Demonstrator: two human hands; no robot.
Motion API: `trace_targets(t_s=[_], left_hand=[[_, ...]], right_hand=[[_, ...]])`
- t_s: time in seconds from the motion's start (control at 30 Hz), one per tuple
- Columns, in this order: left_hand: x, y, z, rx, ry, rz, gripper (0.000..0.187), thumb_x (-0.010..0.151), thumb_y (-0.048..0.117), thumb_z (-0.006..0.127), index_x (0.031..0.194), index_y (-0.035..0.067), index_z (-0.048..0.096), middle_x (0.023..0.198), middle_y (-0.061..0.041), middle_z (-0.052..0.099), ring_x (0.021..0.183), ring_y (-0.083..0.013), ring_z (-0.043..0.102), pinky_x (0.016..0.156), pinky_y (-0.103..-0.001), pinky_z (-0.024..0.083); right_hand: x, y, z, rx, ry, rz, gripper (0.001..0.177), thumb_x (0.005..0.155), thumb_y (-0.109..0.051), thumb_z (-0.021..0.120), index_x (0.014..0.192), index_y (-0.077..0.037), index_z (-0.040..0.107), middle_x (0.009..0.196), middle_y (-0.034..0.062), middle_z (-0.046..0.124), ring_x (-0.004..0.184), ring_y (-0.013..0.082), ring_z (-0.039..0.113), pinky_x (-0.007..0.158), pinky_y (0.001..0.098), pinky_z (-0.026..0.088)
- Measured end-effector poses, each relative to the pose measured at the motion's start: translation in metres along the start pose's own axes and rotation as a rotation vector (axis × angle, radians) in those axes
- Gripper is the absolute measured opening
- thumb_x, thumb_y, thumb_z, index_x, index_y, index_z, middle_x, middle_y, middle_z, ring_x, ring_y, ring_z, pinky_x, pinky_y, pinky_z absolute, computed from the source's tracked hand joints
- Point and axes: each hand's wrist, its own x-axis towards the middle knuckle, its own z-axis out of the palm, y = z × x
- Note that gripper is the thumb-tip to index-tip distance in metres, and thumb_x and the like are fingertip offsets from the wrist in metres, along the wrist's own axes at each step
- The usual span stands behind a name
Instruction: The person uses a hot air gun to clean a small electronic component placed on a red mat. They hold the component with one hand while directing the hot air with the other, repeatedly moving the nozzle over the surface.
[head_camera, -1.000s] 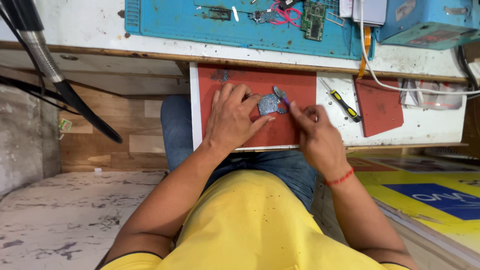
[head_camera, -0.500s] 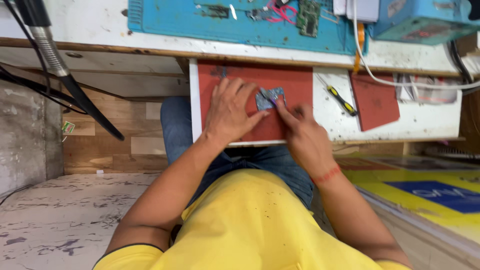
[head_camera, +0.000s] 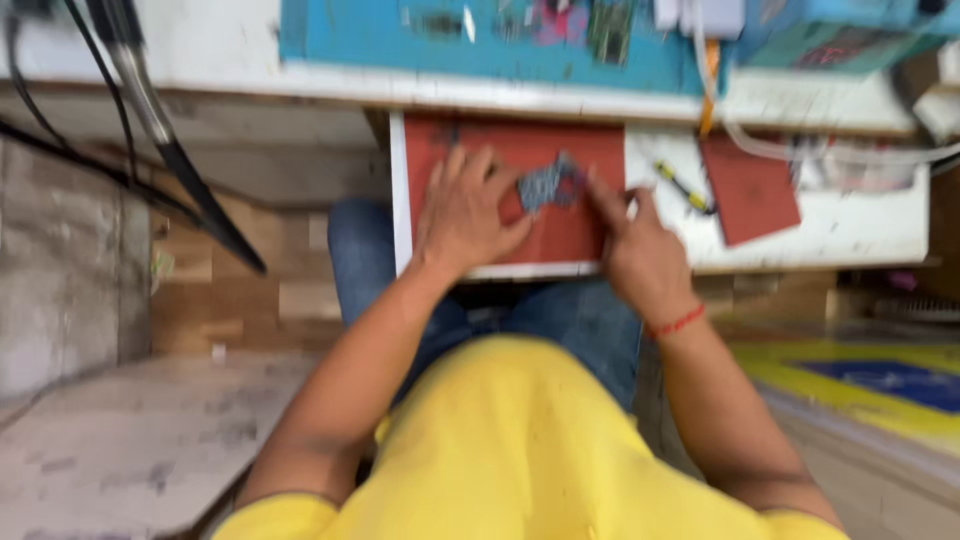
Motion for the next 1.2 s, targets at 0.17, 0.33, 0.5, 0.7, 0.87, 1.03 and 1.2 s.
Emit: trace_targets(t_s=[0.17,0.33,0.5,0.7,0.87,1.03,1.2], left_hand=[[-0.003,0.008,-0.004,-0.077,-0.064,-0.060,0.045,0.074,0.036,0.087,0.109,0.012,0.074,0.105,-0.007,0.058,0.105,-0.0304,0.053,0.088,-0.047,0.044],[-0.018,0.009,0.007,-0.067,-0.073,-0.069,0.044,0.076,0.036,0.087,0.109,0.011,0.074,0.106,-0.008,0.058,0.105,-0.0312,0.052,0.087,-0.047,0.044],[-0.004,0.004,0.008,-0.064,-0.086,-0.068,0.041,0.076,0.036,0.087,0.107,0.011,0.074,0.105,-0.007,0.059,0.104,-0.0312,0.053,0.086,-0.046,0.044],[0.002,0.011,0.002,-0.061,-0.074,-0.067,0.039,0.075,0.032,0.087,0.105,0.011,0.074,0.103,-0.007,0.060,0.101,-0.0304,0.054,0.084,-0.046,0.045],[-0.001,0.011,0.003,-0.020,-0.066,-0.063,0.041,0.079,0.034,0.086,0.110,0.012,0.072,0.105,-0.006,0.060,0.103,-0.0295,0.054,0.085,-0.046,0.044],[0.008,0.013,0.002,0.040,-0.190,-0.025,0.053,0.079,0.039,0.083,0.125,0.016,0.073,0.098,-0.007,0.056,0.095,-0.0295,0.050,0.079,-0.047,0.040],[0.023,0.005,0.005,-0.065,-0.211,0.029,0.049,0.074,0.047,0.084,0.110,0.017,0.071,0.105,-0.008,0.054,0.102,-0.0293,0.049,0.085,-0.047,0.039]], right_hand=[[-0.003,-0.004,0.006,0.107,-0.036,-0.077,0.053,0.093,-0.005,0.056,0.141,-0.027,0.063,0.114,0.0125,0.063,0.081,0.0402,0.067,0.068,0.0508,0.054],[-0.009,0.004,0.007,0.154,-0.054,-0.104,0.055,0.093,-0.005,0.056,0.145,-0.025,0.060,0.114,0.0153,0.061,0.078,0.0417,0.066,0.068,0.0516,0.055],[0.003,0.010,0.002,0.083,-0.030,-0.038,0.056,0.093,-0.005,0.056,0.145,-0.025,0.061,0.113,0.0146,0.060,0.077,0.0410,0.066,0.064,0.0510,0.054],[0.004,0.002,0.002,0.051,-0.082,0.036,0.059,0.090,-0.004,0.054,0.144,-0.027,0.061,0.113,0.0141,0.060,0.069,0.0386,0.066,0.062,0.0503,0.055],[0.002,0.007,0.002,0.150,-0.089,-0.061,0.058,0.091,-0.006,0.056,0.144,-0.026,0.060,0.111,0.0122,0.061,0.072,0.0381,0.066,0.064,0.0489,0.056],[0.001,0.015,0.002,0.135,-0.117,-0.058,0.063,0.085,-0.005,0.059,0.145,-0.026,0.059,0.109,0.0120,0.061,0.071,0.0371,0.066,0.062,0.0481,0.056],[-0.003,0.015,-0.003,0.044,-0.031,0.007,0.060,0.090,-0.004,0.058,0.146,-0.025,0.060,0.113,0.0123,0.060,0.071,0.0384,0.065,0.061,0.0496,0.054]])
